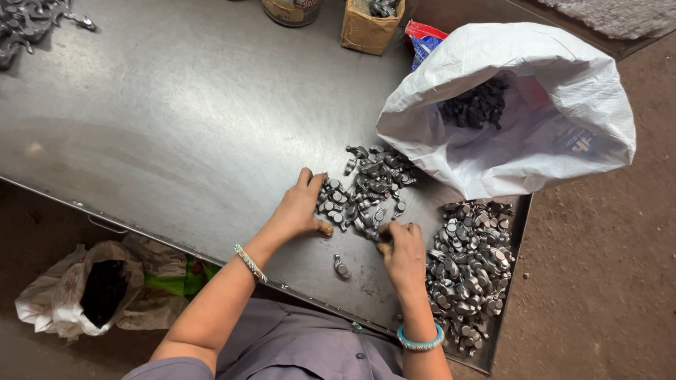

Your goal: The person sorts small metal parts on a metal table, picking them up one by one and placing them into a white sack. The hands repeatedly reach into a pile, separate individual pieces, and transfer them into the bag.

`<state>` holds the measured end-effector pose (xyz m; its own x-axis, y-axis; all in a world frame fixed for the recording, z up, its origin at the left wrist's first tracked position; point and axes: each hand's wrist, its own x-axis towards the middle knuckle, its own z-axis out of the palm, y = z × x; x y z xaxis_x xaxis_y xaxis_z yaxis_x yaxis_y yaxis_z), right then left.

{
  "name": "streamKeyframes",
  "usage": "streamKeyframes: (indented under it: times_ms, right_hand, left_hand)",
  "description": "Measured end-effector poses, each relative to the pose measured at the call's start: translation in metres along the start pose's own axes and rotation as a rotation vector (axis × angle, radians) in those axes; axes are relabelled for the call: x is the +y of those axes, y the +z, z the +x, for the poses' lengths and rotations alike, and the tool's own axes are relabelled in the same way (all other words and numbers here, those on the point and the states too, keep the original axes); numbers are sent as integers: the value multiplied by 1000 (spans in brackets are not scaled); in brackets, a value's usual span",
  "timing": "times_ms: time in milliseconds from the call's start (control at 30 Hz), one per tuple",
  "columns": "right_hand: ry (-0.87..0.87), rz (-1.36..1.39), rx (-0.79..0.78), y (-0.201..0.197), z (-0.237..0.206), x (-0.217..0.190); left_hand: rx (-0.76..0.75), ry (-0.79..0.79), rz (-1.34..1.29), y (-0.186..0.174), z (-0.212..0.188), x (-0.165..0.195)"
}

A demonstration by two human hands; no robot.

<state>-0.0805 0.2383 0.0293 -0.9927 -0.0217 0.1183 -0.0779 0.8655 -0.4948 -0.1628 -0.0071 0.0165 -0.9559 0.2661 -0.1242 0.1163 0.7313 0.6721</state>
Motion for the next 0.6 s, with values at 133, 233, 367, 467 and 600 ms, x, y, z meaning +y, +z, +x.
streamKeyframes:
  times_ms: [133, 233, 367, 467, 600]
  right_hand:
    - [-169, 124, 92, -6, -16, 12]
    - [-23, 205, 125, -11, -17, 12]
    - [152, 170, 111, -5, -6, 1]
    - [152, 88, 135, 8, 2, -4]
    - [356, 487, 45, 19, 1, 15]
  left_hand:
    - [36, -14, -39, 12, -12, 3]
    - [74, -17, -34, 20, -18, 6]
    - [91, -28, -62, 25, -26, 9]
    - [74, -66, -72, 29, -31, 13]
    - [124, -62, -140, 38, -45, 16]
